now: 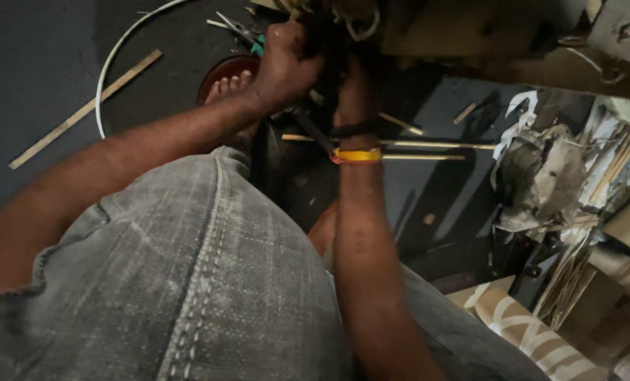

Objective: The person is seated on the floor repairing a piece of furniture. They use a hammer to tap a wooden dowel into a hole and then use pliers to adjust or secure a component underneath the furniture.

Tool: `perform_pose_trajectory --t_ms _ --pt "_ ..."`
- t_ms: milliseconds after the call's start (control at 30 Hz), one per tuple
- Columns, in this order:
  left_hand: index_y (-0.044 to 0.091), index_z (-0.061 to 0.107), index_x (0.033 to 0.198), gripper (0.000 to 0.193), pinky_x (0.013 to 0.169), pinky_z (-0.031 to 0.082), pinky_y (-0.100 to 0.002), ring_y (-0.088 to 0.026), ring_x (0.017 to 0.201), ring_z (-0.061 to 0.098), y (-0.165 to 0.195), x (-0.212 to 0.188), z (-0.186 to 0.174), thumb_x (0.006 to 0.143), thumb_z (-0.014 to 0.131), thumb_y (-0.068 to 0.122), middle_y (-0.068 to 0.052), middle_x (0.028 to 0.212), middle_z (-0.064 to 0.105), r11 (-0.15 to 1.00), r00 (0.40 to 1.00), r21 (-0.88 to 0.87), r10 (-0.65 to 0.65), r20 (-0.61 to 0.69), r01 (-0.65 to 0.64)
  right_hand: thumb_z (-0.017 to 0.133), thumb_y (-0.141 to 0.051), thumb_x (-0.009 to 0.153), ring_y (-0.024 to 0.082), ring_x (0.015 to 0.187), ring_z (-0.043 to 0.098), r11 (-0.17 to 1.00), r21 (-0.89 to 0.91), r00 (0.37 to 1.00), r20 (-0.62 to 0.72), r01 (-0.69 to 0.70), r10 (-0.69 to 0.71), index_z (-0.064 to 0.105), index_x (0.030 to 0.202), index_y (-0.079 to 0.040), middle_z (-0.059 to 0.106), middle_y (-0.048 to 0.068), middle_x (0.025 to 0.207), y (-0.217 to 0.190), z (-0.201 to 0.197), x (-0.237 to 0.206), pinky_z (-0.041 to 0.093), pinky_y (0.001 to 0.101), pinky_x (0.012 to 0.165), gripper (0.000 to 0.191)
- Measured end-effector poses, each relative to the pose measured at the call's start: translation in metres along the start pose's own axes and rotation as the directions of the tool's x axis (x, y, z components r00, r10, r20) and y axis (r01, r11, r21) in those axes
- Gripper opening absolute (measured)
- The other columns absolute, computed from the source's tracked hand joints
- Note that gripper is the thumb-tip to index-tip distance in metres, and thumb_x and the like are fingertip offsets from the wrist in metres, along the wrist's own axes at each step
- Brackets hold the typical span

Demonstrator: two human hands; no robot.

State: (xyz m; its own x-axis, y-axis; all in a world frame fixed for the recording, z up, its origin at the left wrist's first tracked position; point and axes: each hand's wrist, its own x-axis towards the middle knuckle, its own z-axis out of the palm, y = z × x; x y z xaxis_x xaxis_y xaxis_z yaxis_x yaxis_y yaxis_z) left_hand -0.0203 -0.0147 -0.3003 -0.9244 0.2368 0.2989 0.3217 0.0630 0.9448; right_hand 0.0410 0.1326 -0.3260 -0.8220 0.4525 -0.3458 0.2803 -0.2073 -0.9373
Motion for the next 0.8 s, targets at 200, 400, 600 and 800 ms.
perform_pose_trajectory --t_ms 200,400,600,800 --pt "-0.005 0.066 0.085 0.01 0.056 0.045 -0.034 -0.015 0.064 0.058 -0.002 -0.001 0.0 0.089 0.073 0.001 -0.014 0.07 0.064 0.989 0.995 -0.148 0.003 0.1 0.012 0.06 -0.027 0.107 0.025 0.118 0.061 0.972 0.12 0.979 0.011 0.2 -0.203 0.064 0.134 0.002 0.066 0.009 0.129 -0.003 0.005 -0.004 0.051 0.0392 0.104 0.039" --pt "-0.003 0.072 0.11 0.014 0.074 0.059 -0.032 -0.014 0.087 0.072 0.005 0.005 -0.003 0.103 0.063 0.005 -0.012 0.095 0.078 0.919 0.944 -0.331 -0.104 0.313 0.211 0.055 -0.027 0.111 0.028 0.113 0.063 0.763 -0.559 0.936 0.073 0.325 -0.346 0.064 0.128 -0.002 0.067 0.016 0.121 -0.009 -0.02 -0.034 0.052 0.0381 0.104 0.032" --pt "-0.003 0.073 0.11 0.016 0.073 0.059 -0.032 -0.014 0.086 0.072 0.006 0.005 -0.009 0.101 0.068 0.009 -0.011 0.095 0.078 0.95 0.939 -0.2 -0.174 0.298 0.239 0.062 -0.033 0.097 0.029 0.117 0.066 0.654 -0.711 0.956 0.094 0.259 -0.276 0.065 0.129 -0.005 0.071 0.015 0.126 0.024 -0.002 -0.039 0.05 0.0399 0.104 0.042" --pt "-0.005 0.073 0.107 0.02 0.075 0.059 -0.033 -0.015 0.085 0.072 -0.009 -0.001 -0.008 0.09 0.067 0.004 -0.014 0.094 0.078 0.978 0.963 -0.127 -0.13 0.238 0.163 0.062 -0.039 0.092 0.033 0.131 0.049 0.171 -0.889 0.904 0.407 0.425 -0.131 0.047 0.142 -0.005 0.056 0.017 0.139 0.031 0.051 -0.017 0.037 0.0417 0.114 0.062"
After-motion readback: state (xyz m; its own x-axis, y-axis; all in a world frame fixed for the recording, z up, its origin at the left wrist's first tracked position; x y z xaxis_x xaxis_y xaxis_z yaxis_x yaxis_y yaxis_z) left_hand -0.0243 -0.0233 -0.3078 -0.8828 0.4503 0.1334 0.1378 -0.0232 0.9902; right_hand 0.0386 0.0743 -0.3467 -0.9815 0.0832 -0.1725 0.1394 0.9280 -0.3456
